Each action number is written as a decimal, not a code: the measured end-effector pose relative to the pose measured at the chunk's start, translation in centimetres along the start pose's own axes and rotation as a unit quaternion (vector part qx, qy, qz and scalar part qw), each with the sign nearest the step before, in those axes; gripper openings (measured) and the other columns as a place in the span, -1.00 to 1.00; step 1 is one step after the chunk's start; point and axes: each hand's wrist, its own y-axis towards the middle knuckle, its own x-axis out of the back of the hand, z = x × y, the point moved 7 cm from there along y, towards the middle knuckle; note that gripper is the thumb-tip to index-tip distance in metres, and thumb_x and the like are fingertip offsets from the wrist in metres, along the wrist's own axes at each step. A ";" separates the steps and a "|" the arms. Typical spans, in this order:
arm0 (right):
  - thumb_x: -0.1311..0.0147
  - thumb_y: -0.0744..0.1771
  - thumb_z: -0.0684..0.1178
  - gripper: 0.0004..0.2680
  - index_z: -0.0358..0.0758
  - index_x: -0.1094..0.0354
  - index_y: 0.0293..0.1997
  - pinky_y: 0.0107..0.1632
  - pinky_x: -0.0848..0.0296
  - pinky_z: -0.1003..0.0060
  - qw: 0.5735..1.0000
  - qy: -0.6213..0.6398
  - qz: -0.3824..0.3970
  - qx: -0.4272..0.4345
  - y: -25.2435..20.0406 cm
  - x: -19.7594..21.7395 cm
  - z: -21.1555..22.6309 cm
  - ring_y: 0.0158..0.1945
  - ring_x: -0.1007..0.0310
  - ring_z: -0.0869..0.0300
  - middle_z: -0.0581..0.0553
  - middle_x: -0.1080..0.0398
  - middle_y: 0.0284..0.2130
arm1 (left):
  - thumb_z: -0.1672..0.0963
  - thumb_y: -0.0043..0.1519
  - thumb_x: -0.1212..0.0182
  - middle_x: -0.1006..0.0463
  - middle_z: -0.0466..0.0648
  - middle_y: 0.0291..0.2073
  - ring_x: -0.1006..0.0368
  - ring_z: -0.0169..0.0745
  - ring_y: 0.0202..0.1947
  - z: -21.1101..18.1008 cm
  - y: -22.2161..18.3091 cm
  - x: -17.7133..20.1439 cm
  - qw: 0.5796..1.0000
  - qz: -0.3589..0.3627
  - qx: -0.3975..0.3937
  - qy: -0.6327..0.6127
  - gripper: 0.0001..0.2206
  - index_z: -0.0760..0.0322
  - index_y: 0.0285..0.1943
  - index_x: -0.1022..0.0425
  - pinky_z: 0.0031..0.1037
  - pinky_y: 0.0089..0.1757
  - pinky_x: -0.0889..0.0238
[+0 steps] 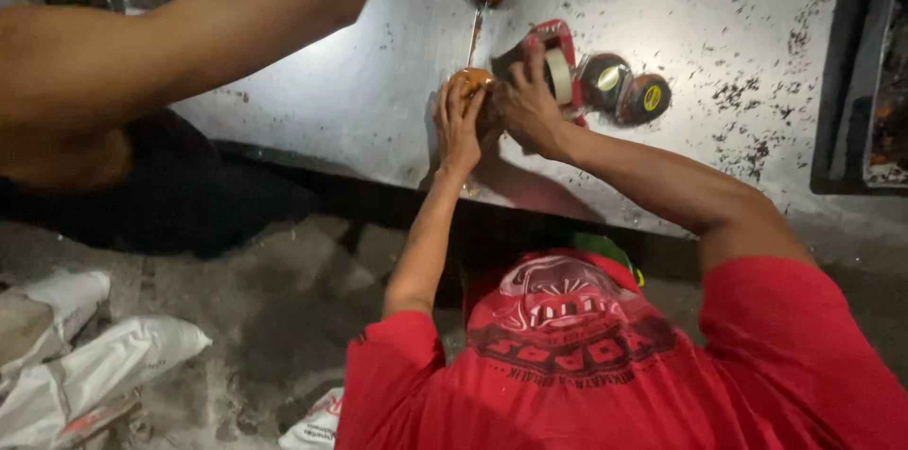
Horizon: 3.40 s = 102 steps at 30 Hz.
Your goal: The person packages donuts and rolls by hand, placing each item into a plastic bag and sealing it using a tape dispenser.
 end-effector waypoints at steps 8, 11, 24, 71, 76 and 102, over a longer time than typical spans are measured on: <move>-0.07 0.26 0.18 -0.73 0.08 -0.49 0.02 0.14 0.21 -0.70 0.975 0.206 -0.066 -0.041 2.6 -0.7 -8.1 0.30 -0.11 -0.36 -0.30 -0.25 0.21 | 0.15 0.03 -0.47 -0.15 0.17 0.44 -0.14 0.27 0.40 2.6 2.0 -3.7 0.939 -0.120 0.223 -0.233 -0.25 0.26 0.45 -0.20 -0.06 0.32 -0.09; -0.08 0.32 0.05 -0.71 0.02 -0.47 0.17 0.23 0.02 -0.60 0.960 0.269 -0.027 -0.073 1.7 -2.1 -9.6 0.36 -0.17 -0.24 -0.28 -0.24 0.31 | 0.08 0.20 -0.50 -0.28 0.20 0.37 -0.22 0.22 0.39 1.5 2.1 -4.9 0.920 -0.166 0.267 -0.236 -0.29 0.32 0.47 -0.16 -0.09 0.33 -0.13; -0.20 0.25 -0.07 -0.89 -0.28 -0.55 -0.30 -0.14 -0.45 0.14 0.680 0.568 -0.134 -0.444 2.7 -18.9 -23.4 -0.28 -0.52 0.00 -0.25 -0.52 -0.38 | -0.01 0.35 -0.16 -0.32 0.18 0.39 -0.22 0.22 0.40 1.1 3.2 -3.7 0.971 -0.051 0.103 -0.210 -0.49 0.33 0.40 -0.27 -0.10 0.31 -0.11; -0.12 0.38 -0.22 -0.91 -0.48 -0.44 -0.27 -0.04 -0.37 0.38 0.517 0.730 -0.333 -0.297 -20.5 4.7 -3.6 -0.17 -0.41 0.25 -0.10 -0.44 -0.28 | 0.20 0.38 -0.18 -0.57 -0.08 -0.20 -0.43 -0.37 -0.21 -12.6 -2.6 -1.7 0.720 0.092 0.246 -0.642 -0.83 0.44 0.07 -0.55 -0.50 -0.16 -0.33; -0.14 0.35 -0.23 -0.93 -0.40 -0.33 -0.18 -0.17 -0.43 0.44 0.439 0.754 -0.294 -0.390 -20.9 2.7 -4.5 -0.25 -0.44 0.32 -0.04 -0.43 -0.30 | 0.21 0.29 -0.33 -0.56 -0.01 -0.10 -0.52 -0.29 -0.06 -17.1 -0.6 4.0 0.894 0.006 0.026 -0.448 -0.83 0.40 0.02 -0.56 -0.49 -0.05 -0.41; -0.19 0.35 -0.22 -0.96 -0.36 -0.44 -0.22 0.08 -0.38 0.23 0.684 0.596 -0.327 -0.264 -20.3 5.1 -5.9 -0.05 -0.39 0.13 -0.17 -0.41 -0.24 | 0.25 0.26 -0.28 -0.50 0.03 -0.07 -0.51 -0.22 -0.08 -14.8 -0.5 1.8 0.885 0.039 0.094 -0.454 -0.93 0.43 -0.16 -0.50 -0.47 -0.09 -0.42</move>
